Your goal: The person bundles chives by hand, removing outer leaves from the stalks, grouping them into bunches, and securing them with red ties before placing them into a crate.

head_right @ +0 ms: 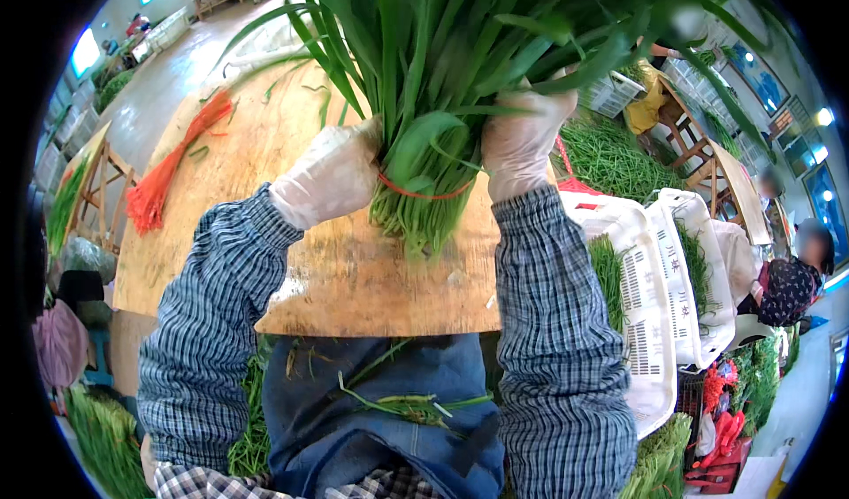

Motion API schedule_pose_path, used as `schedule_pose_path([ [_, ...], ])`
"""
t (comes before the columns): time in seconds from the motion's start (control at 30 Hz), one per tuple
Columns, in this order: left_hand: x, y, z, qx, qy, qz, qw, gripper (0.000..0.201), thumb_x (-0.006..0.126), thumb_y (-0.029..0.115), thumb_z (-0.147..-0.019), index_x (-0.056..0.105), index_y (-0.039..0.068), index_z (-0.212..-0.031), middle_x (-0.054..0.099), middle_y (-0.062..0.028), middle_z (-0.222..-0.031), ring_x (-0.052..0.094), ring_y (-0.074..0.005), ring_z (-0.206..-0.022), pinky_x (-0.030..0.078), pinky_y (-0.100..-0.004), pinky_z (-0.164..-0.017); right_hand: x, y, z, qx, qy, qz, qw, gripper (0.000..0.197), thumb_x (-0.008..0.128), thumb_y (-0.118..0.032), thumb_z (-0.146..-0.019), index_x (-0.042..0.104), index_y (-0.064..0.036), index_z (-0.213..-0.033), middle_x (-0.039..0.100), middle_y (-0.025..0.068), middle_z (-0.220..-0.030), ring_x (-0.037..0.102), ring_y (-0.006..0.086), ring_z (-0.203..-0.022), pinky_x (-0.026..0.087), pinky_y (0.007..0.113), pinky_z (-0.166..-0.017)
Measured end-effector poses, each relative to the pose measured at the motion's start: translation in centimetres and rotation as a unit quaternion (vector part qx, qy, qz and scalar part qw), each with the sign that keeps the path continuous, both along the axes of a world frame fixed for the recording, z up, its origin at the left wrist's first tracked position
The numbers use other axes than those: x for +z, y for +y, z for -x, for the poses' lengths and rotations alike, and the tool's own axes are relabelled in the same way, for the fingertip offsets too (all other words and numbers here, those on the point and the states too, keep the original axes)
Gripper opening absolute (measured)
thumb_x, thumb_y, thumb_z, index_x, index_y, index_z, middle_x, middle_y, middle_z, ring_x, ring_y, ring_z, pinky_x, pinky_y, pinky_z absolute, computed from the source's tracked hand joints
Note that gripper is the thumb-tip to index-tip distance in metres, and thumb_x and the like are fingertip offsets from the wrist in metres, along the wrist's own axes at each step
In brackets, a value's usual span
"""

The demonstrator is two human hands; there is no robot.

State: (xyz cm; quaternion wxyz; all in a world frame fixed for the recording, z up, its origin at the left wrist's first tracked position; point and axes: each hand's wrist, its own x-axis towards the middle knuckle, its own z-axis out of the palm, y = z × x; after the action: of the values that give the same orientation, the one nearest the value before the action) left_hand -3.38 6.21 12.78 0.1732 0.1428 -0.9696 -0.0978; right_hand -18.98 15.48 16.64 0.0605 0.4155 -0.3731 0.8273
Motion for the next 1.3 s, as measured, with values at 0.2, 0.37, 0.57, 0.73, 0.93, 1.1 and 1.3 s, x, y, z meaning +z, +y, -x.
schedule_pose_path([
  [0.2, 0.1, -0.8, -1.4, -0.068, 0.079, 0.096, 0.990, 0.032, 0.049, 0.002, -0.075, 0.048, -0.009, -0.106, 0.060, -0.0176, -0.070, 0.060, -0.0294, -0.060, 0.049, -0.0363, -0.051, 0.7, 0.5, 0.0, 0.057, 0.104, -0.118, 0.986, 0.030, 0.055, -0.009, -0.082, 0.048, 0.0028, -0.108, 0.059, 0.0085, -0.094, 0.056, 0.0101, -0.080, 0.048, 0.023, -0.069],
  [0.37, 0.2, -0.4, 0.0, 0.004, 0.057, -0.028, 0.998, 0.030, 0.052, 0.004, -0.074, 0.050, -0.003, -0.103, 0.060, -0.0193, -0.075, 0.061, -0.0324, -0.067, 0.050, -0.0411, -0.058, -1.3, -0.6, 0.4, -0.001, 0.016, -0.067, 0.998, 0.035, 0.056, -0.014, -0.081, 0.047, 0.0027, -0.110, 0.058, 0.0094, -0.095, 0.056, 0.0118, -0.081, 0.049, 0.025, -0.070],
  [0.57, -4.5, -1.4, -0.4, -0.048, 0.164, -0.036, 0.985, 0.020, 0.049, 0.003, -0.073, 0.049, -0.002, -0.093, 0.059, -0.0235, -0.075, 0.059, -0.0402, -0.071, 0.048, -0.0453, -0.062, -2.2, -1.9, -0.3, 0.063, -0.073, -0.072, 0.993, 0.040, 0.058, -0.023, -0.079, 0.051, 0.0030, -0.108, 0.059, 0.0133, -0.096, 0.057, 0.0168, -0.085, 0.048, 0.028, -0.074],
  [0.73, -2.5, -0.7, -0.9, -0.004, 0.251, -0.224, 0.942, 0.017, 0.045, 0.002, -0.077, 0.049, -0.004, -0.093, 0.057, -0.0271, -0.077, 0.057, -0.0405, -0.079, 0.047, -0.0433, -0.067, 2.1, -2.0, -2.4, 0.082, 0.044, -0.236, 0.967, 0.045, 0.059, -0.030, -0.077, 0.054, 0.0033, -0.107, 0.060, 0.0165, -0.097, 0.058, 0.0210, -0.088, 0.048, 0.031, -0.076],
  [0.93, -4.8, 3.7, -2.3, 0.092, 0.365, -0.418, 0.827, 0.012, 0.043, -0.004, -0.080, 0.048, -0.004, -0.091, 0.052, -0.0150, -0.070, 0.052, -0.0220, -0.061, 0.047, -0.0319, -0.059, 7.5, -7.1, -6.7, 0.126, 0.333, -0.496, 0.792, 0.053, 0.061, -0.039, -0.075, 0.058, 0.0036, -0.105, 0.061, 0.0204, -0.098, 0.059, 0.0261, -0.093, 0.047, 0.035, -0.080],
  [1.1, -10.8, 8.1, 0.0, 0.167, 0.409, -0.784, 0.435, 0.004, 0.045, -0.002, -0.084, 0.049, -0.003, -0.083, 0.053, -0.0090, -0.071, 0.048, -0.0135, -0.051, 0.050, -0.0302, -0.056, 0.7, -8.1, -6.7, 0.019, 0.407, -0.571, 0.713, 0.062, 0.062, -0.046, -0.071, 0.058, 0.0039, -0.107, 0.059, 0.0233, -0.105, 0.056, 0.0315, -0.101, 0.043, 0.037, -0.088],
  [1.3, -11.5, 8.5, -0.3, 0.123, 0.431, -0.744, 0.495, 0.007, 0.045, 0.000, -0.087, 0.048, -0.001, -0.081, 0.053, -0.0076, -0.071, 0.046, -0.0111, -0.050, 0.051, -0.0308, -0.059, 0.1, 1.1, -5.7, -0.002, 0.419, -0.605, 0.677, 0.064, 0.059, -0.025, -0.071, 0.041, 0.0112, -0.120, 0.053, 0.0291, -0.111, 0.051, 0.0366, -0.107, 0.040, 0.038, -0.091],
])
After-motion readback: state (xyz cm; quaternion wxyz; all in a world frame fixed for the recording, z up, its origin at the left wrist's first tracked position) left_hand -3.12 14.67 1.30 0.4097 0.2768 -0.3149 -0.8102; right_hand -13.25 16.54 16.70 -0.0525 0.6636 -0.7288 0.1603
